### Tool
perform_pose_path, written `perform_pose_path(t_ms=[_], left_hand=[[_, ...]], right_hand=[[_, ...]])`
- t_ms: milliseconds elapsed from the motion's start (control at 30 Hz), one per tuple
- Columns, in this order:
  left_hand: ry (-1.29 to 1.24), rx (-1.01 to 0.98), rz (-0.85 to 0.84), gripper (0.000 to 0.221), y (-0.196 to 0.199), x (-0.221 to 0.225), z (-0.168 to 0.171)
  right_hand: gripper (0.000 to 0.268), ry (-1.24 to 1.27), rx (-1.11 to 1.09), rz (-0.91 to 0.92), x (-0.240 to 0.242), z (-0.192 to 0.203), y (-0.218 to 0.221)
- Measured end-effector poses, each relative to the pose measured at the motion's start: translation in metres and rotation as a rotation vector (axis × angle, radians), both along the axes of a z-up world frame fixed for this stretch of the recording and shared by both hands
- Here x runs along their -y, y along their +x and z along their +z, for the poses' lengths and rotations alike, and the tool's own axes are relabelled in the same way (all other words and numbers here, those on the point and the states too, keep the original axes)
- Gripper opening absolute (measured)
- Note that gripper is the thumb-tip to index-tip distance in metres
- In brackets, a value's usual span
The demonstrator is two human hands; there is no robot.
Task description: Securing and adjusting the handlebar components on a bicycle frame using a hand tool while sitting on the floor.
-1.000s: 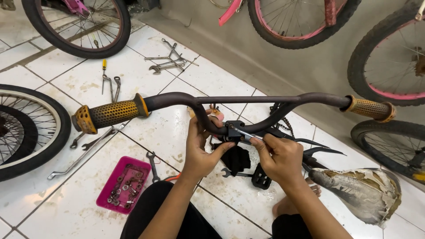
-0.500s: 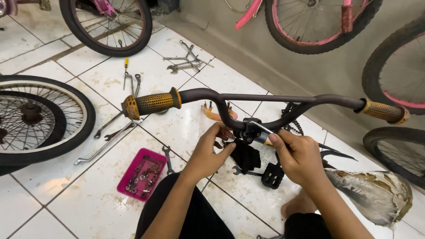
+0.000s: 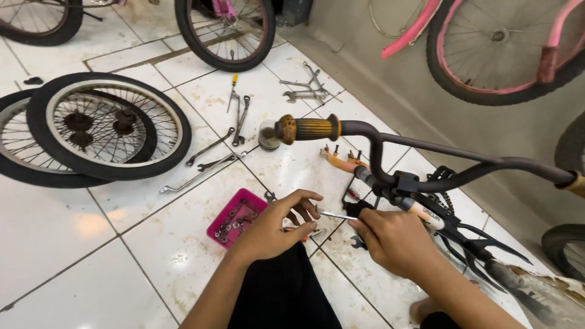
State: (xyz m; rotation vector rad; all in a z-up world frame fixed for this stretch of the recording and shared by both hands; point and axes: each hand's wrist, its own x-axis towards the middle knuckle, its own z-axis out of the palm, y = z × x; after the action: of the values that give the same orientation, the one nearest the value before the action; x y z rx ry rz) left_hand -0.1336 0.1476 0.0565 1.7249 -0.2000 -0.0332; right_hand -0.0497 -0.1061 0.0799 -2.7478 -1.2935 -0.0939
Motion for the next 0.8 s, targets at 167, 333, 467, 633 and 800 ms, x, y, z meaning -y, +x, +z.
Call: perform_pose_path(t_ms=[167,333,467,633,800], left_hand=[[0.048,0.032,-0.066,0.041,-0.032,-0.026,-0.016],[0.025,0.028,-0.059,0.035,-0.053,-0.05,-0.057],[0.125,-0.137,0.107,0.026,-0.074,-0.078,-0.087],[0.07,-0.364,0.38,0.031,-0.107,-0.123,-0.12],[0.156,-0.457,0.596,0.031,-0.137,-0.15,-0.165]], right_hand=[[0.037,-0.175,0.068,0.193,-0.028,-0.024,-0.013],[0.035,-0.279,0.036,0.366,-0.076,-0.054,-0.015],[0.037,-0.157,-0.254,0.236,-0.133,-0.06,-0.021],[0.05,0.41,-0.492,-0.056,-0.194,-0.103,-0.031],[0.054,0.434,-0.776,-0.201,-0.239,-0.205,-0.047]])
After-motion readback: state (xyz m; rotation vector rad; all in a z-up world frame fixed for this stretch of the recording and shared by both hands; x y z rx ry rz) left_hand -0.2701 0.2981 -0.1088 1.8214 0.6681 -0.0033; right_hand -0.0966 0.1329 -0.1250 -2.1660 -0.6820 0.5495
